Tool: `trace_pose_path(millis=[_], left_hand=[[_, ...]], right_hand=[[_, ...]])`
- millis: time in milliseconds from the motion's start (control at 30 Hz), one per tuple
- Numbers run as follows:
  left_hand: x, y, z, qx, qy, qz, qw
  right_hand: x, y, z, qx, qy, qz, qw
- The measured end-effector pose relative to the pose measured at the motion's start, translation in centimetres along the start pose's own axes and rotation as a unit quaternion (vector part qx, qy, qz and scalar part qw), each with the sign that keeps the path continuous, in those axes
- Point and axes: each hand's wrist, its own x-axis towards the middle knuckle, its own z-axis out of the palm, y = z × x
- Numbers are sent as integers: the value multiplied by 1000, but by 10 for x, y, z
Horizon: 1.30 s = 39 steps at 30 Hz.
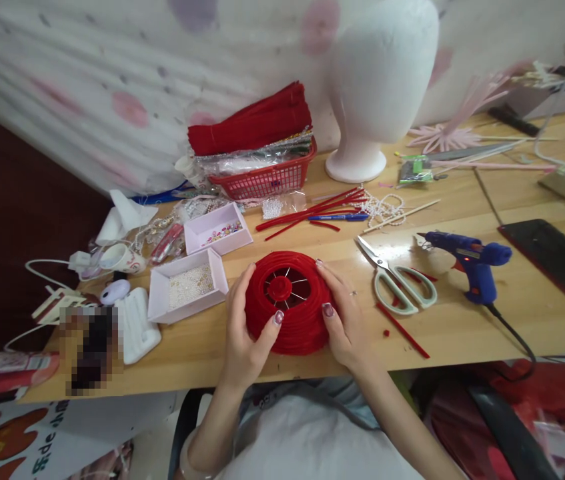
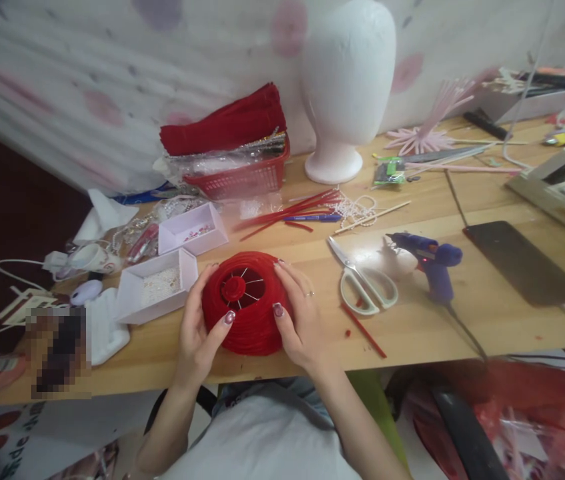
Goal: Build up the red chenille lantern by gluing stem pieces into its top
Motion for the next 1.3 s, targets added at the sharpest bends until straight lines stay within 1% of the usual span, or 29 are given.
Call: trace_pose_path(millis=[67,200,300,400,467,533,600,667,733,867,1000,1100,1200,1300], left_hand=[[0,1,1,-9,3,-8,1000],[0,3,2,15,8,-5,1000],[5,1,2,16,-3,0,1000],[16,-4,2,-10,-14,14,1000],[24,-8,3,-23,-10,38,999],[30,-11,4,-23,15,77,997],[31,-12,6,-17,51,112,992],[27,-13,7,-18,74,122,990],[21,-14,7,-23,83,114,990],[10,-19,7,-56,78,84,992],[7,-21,5,-95,58,54,992],[6,-23,3,-111,54,38,992],[2,-29,-1,-112,59,4,992],[-4,-40,-7,-107,57,-37,992]], right_hand=[[0,0,-1,2,-5,-3,1000],[-1,0,-3,2,-20,-15,1000],[-1,0,-5,12,-13,-33,999],[0,0,-4,25,22,-28,999],[0,-1,-4,22,45,-21,999],[-1,-2,-3,15,75,-22,997],[-4,-2,-3,0,116,-38,992],[-7,-2,-3,-18,148,-60,987],[-10,-3,-2,-34,152,-76,985],[-10,-11,1,-49,122,-71,989],[-7,-22,2,-55,110,-28,992],[-2,-25,-7,-66,113,2,991],[4,-28,-26,-75,156,6,985],[9,-43,-48,-82,237,-19,968]])
